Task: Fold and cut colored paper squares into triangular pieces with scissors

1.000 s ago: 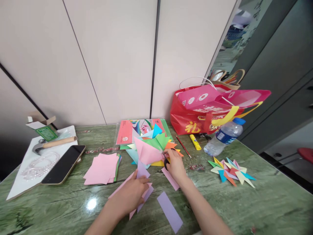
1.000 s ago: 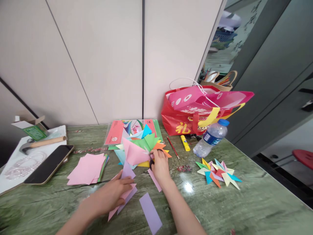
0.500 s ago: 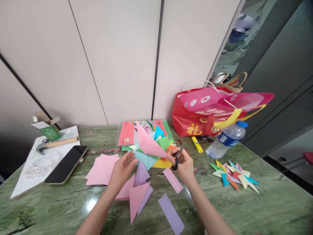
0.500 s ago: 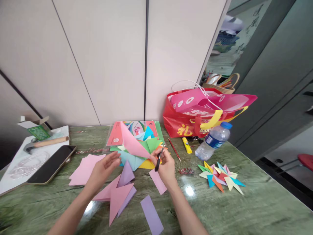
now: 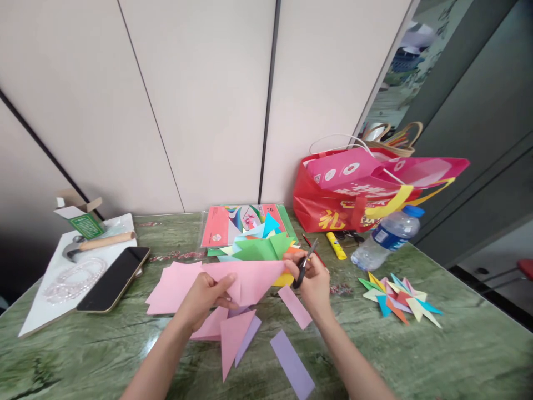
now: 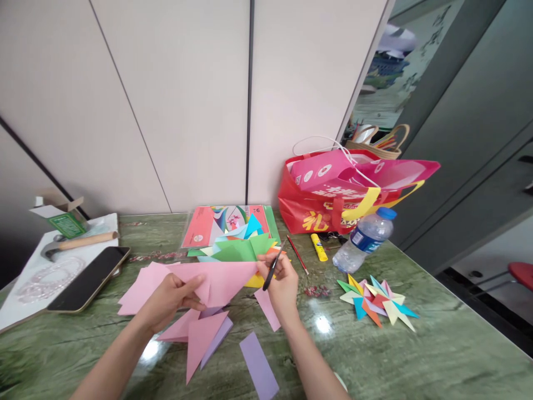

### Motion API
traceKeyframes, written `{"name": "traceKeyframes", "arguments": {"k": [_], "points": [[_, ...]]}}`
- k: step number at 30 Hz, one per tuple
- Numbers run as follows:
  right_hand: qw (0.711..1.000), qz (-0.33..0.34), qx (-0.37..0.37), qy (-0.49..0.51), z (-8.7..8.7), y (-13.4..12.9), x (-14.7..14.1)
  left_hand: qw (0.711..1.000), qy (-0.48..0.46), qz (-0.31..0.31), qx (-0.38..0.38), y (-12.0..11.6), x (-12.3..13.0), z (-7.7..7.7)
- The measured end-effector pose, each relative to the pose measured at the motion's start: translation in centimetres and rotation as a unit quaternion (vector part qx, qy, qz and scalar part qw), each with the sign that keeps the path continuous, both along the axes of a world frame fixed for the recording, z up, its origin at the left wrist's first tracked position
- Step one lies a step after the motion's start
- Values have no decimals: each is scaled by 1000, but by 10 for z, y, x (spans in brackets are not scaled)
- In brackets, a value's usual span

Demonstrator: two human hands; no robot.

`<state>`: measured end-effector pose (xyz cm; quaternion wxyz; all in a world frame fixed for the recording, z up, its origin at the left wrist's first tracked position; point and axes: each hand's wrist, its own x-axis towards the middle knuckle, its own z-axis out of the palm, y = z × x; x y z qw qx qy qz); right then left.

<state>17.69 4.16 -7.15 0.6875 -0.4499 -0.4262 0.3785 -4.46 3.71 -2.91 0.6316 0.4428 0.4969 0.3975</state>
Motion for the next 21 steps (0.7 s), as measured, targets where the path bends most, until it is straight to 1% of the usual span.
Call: {"name": "traceKeyframes", "arguments": {"k": [3,5,7,8,9,10,12,16,19,21], "points": [[999,-30,-15,16,4,-5,-6,999,-16,50,-6,-1,3,2],[999,-21,-32,28,6,-10,-15,996,-35,80,-1,-1,4,5],[998,11,-52,36,7,-17,-28,994,-49,101,5,-2,6,8],[996,38,-66,41,8,-20,-35,993,-55,106,7,-2,8,10],[991,77,-91,65,9,-23,-42,992,-60,108,8,-3,10,11],[985,101,-103,90,9,-26,-49,992,-65,109,10,-5,12,11],[979,115,-115,125,12,-29,-60,992,-71,102,12,-8,17,11],[977,76,-135,146,19,-30,-72,994,-65,86,16,-14,28,10],[977,41,-144,154,26,-27,-78,993,-58,100,39,-17,32,9],[979,29,-140,142,30,-24,-82,993,-52,99,48,-18,32,9]]}}
